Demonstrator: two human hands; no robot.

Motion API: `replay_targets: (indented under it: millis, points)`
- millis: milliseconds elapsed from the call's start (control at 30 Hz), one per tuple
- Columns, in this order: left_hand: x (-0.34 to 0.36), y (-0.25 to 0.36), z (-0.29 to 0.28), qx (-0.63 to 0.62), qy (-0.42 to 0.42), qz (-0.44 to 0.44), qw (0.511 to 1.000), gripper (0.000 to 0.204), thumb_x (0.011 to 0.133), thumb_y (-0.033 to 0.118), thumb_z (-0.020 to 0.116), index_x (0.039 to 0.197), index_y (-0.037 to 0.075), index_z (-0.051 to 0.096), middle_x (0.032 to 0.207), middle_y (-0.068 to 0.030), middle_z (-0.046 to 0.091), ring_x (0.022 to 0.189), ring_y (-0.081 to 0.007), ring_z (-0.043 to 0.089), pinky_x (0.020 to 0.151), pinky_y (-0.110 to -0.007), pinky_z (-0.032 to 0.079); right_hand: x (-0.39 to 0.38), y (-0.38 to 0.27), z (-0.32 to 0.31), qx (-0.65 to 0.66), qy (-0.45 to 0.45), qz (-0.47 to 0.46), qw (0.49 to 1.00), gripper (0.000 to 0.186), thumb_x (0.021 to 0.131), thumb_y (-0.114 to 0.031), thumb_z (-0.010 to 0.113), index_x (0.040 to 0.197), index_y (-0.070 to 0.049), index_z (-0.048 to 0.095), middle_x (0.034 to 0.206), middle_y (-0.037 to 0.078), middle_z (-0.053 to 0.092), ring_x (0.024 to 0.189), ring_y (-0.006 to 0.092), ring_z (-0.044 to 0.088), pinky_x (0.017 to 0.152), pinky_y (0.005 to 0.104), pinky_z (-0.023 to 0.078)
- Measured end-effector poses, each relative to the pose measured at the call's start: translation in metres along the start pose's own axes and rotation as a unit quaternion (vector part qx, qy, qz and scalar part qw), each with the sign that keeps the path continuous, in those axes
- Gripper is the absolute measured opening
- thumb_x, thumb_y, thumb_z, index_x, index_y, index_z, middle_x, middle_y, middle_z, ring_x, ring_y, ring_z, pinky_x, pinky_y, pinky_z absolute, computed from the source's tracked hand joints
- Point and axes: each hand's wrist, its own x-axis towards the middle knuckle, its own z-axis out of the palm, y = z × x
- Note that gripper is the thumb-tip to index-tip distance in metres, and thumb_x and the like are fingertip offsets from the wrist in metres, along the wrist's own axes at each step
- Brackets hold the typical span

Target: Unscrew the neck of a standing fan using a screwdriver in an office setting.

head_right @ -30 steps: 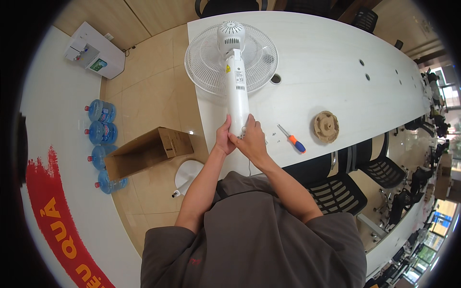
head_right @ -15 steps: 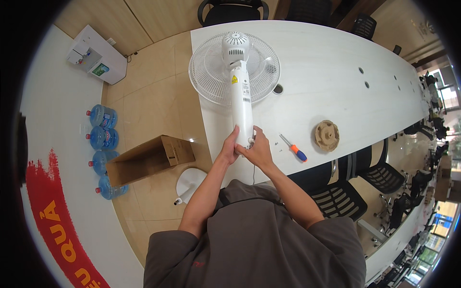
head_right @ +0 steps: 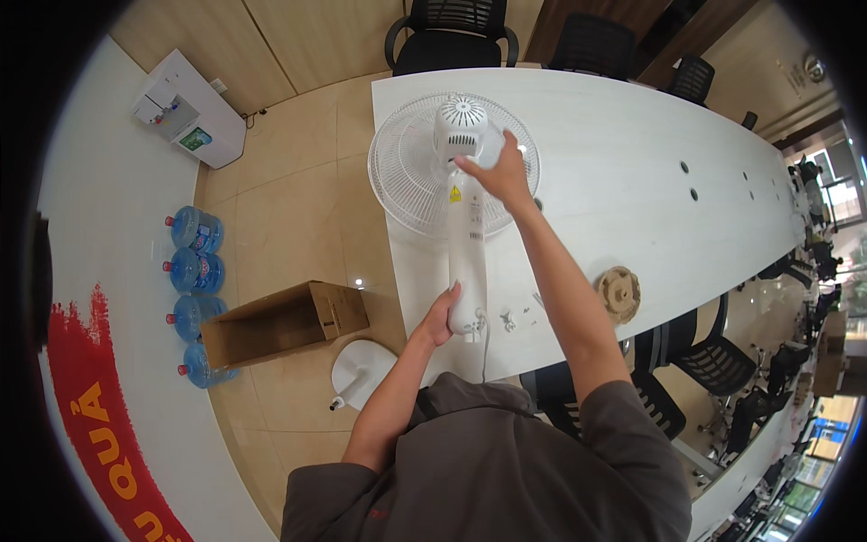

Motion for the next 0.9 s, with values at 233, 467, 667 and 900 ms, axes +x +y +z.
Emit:
replay_targets:
  millis: [233,467,667,900]
  points:
    - [0.025,0.023,0.01,0.016,0.007,0.006,1.0,0.052,0.096,0.038,0.061,0.131,0.002,0.047,0.115,-0.0131,0.065,0.097,-0.0244,0.067,0.082,-0.039,0.058,0.1,-0.069,0.053,-0.326,-0.06,0.077,0.94,0.121,0.058,-0.069,0.083,0.144,0.003,0.036,0.132,0.026,0.052,0.123,0.0397,0.055,0.099,0.0424,0.05]
    - [0.032,0.041,0.028,0.097,0.016,0.027,0.995,0.038,0.086,0.014,0.072,0.116,-0.003,0.057,0.102,-0.0124,0.067,0.086,-0.0218,0.068,0.075,-0.036,0.058,0.123,-0.062,0.054,-0.337,-0.123,0.118,0.926,0.09,0.06,-0.056,0.084,0.125,0.0,0.059,0.127,0.021,0.058,0.111,0.0352,0.064,0.091,0.0399,0.055]
    - [0.017,0.039,0.031,0.172,0.034,0.092,0.98,0.046,0.079,0.011,0.077,0.119,-0.004,0.057,0.104,-0.0117,0.067,0.09,-0.0199,0.066,0.081,-0.033,0.054,0.106,-0.039,0.02,-0.248,-0.068,0.09,0.962,0.078,0.059,-0.047,0.083,0.118,0.001,0.065,0.102,0.02,0.07,0.087,0.0296,0.072,0.079,0.0376,0.059]
    - [-0.015,0.032,0.027,0.258,0.033,0.19,0.947,0.069,0.073,0.015,0.078,0.132,-0.004,0.049,0.116,-0.0142,0.063,0.104,-0.0222,0.062,0.093,-0.034,0.049,0.056,-0.025,-0.025,0.026,0.04,0.082,0.995,0.081,0.058,-0.037,0.087,0.123,0.003,0.062,0.103,0.022,0.068,0.086,0.0285,0.071,0.075,0.0378,0.06]
